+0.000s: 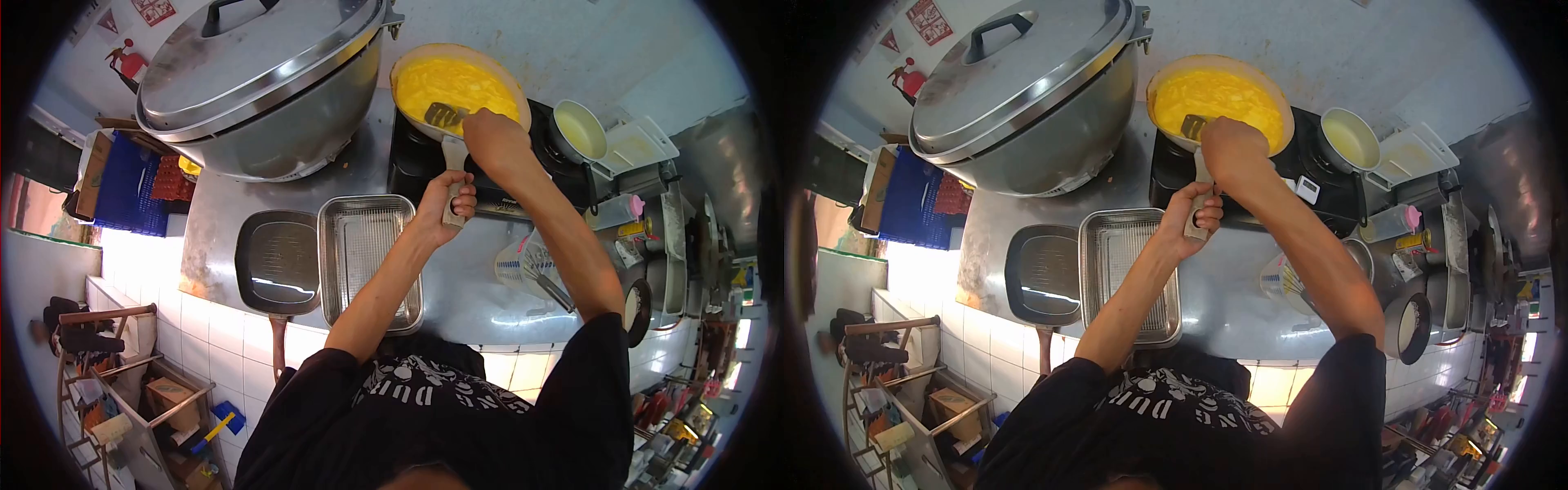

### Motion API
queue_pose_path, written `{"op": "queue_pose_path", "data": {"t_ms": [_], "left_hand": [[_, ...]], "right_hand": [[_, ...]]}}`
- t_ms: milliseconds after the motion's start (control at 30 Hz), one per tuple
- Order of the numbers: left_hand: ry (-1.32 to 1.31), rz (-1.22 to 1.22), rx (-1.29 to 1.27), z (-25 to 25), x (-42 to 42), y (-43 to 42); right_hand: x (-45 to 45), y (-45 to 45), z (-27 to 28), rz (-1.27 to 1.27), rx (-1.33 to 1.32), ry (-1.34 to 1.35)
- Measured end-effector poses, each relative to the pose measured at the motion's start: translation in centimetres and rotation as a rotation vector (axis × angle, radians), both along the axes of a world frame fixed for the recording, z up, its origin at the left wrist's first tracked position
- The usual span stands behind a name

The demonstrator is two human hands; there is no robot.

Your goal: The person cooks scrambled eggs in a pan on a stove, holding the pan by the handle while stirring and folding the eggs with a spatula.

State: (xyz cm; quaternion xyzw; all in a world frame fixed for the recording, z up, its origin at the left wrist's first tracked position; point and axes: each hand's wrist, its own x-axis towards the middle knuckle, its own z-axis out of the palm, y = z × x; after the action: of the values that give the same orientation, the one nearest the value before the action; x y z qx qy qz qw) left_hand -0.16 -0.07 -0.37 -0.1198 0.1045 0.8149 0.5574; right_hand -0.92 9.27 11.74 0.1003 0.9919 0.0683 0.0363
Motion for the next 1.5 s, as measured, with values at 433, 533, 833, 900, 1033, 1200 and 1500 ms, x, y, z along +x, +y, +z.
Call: {"op": "queue_pose_path", "data": {"t_ms": [433, 533, 833, 900, 1033, 1200, 1500], "left_hand": [[0.01, 0.0, -0.015, 0.2, -0.1, 0.0], [0.006, -0.002, -0.026, 0.2, 0.0, -0.1], [-0.016, -0.001, 0.002, 0.2, 0.0, -0.1], [-0.02, 0.0, 0.003, 0.2, 0.0, -0.1], [-0.019, -0.008, -0.014, 0.3, 0.0, -0.1], [-0.027, -0.028, -0.034, 0.6, -0.3, -0.2], [-0.014, -0.085, -0.074, 0.4, -0.5, -0.1]], "right_hand": [[-7.0, 4.7, -3.6, -0.104, 0.064, 0.125], [-6.4, 7.6, -2.1, -0.106, 0.102, 0.109], [-5.5, 11.5, 3.8, -0.276, 0.296, 0.012], [-6.1, 12.3, 2.9, -0.339, 0.228, -0.098], [-7.2, 13.8, -0.7, -0.168, 0.101, 0.055], [-9.7, 14.0, -2.3, -0.408, -0.208, -0.051], [-8.2, 16.0, -5.3, -0.245, -0.67, -0.083]]}}
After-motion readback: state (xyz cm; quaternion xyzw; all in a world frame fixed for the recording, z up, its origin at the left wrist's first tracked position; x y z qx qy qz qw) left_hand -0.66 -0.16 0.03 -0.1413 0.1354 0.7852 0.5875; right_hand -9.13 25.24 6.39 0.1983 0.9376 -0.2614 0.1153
